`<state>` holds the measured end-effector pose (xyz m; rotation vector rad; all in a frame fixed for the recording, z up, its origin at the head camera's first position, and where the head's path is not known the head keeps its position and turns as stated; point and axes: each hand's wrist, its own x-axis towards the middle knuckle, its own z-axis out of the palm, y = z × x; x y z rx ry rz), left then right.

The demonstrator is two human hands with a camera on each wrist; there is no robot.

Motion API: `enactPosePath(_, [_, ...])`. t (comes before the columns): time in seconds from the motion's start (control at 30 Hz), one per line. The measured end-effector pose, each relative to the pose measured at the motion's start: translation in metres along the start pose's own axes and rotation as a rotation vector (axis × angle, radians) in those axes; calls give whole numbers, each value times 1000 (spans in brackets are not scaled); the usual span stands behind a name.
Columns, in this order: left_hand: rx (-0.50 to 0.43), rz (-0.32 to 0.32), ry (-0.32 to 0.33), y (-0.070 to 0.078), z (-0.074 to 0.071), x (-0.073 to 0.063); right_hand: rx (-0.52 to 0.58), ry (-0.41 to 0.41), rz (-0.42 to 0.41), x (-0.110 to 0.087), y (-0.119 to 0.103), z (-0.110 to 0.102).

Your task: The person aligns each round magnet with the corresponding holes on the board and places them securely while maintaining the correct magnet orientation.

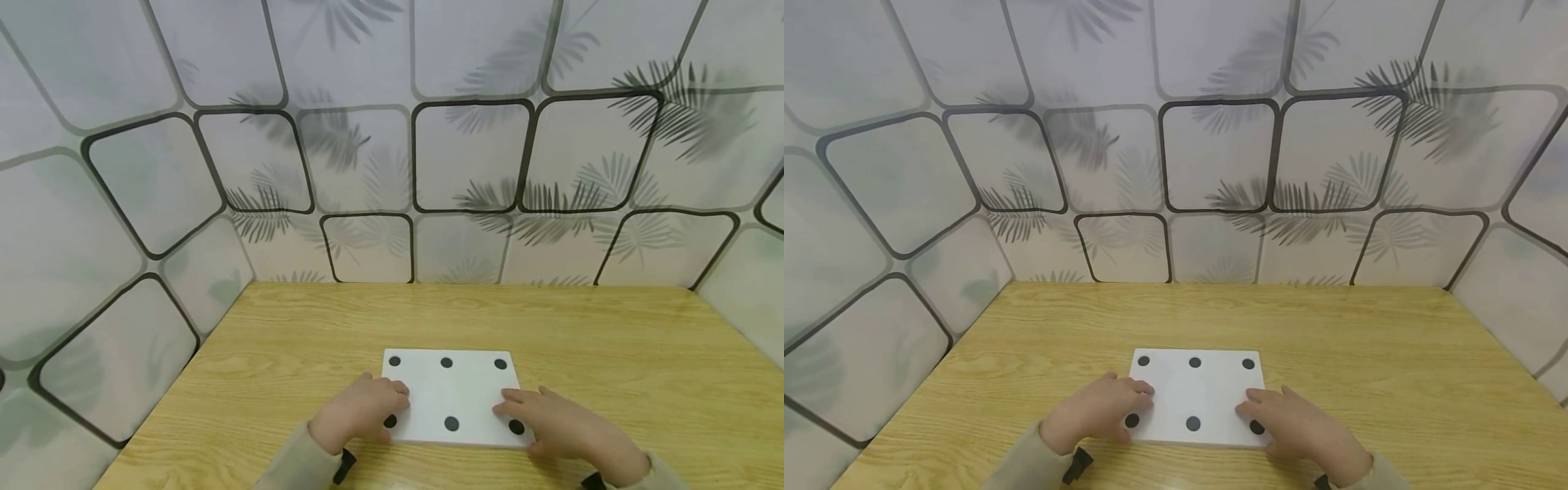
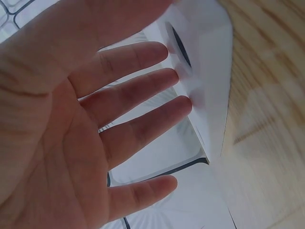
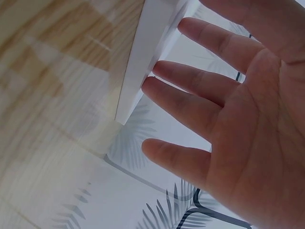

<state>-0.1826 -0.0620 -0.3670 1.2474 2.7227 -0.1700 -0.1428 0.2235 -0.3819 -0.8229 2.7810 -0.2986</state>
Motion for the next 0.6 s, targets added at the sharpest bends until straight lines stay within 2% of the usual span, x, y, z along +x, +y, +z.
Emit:
enactPosePath(0.27, [-8, -16, -14, 0, 1, 1, 8, -1, 17, 0, 0, 1])
enactPosePath(0.47, [-4, -22, 0, 0, 2, 0, 31, -18, 25, 0, 0, 0])
enactPosePath(0.6, [-8, -46, 26, 0, 0, -2, 22, 23, -6, 0, 0, -3])
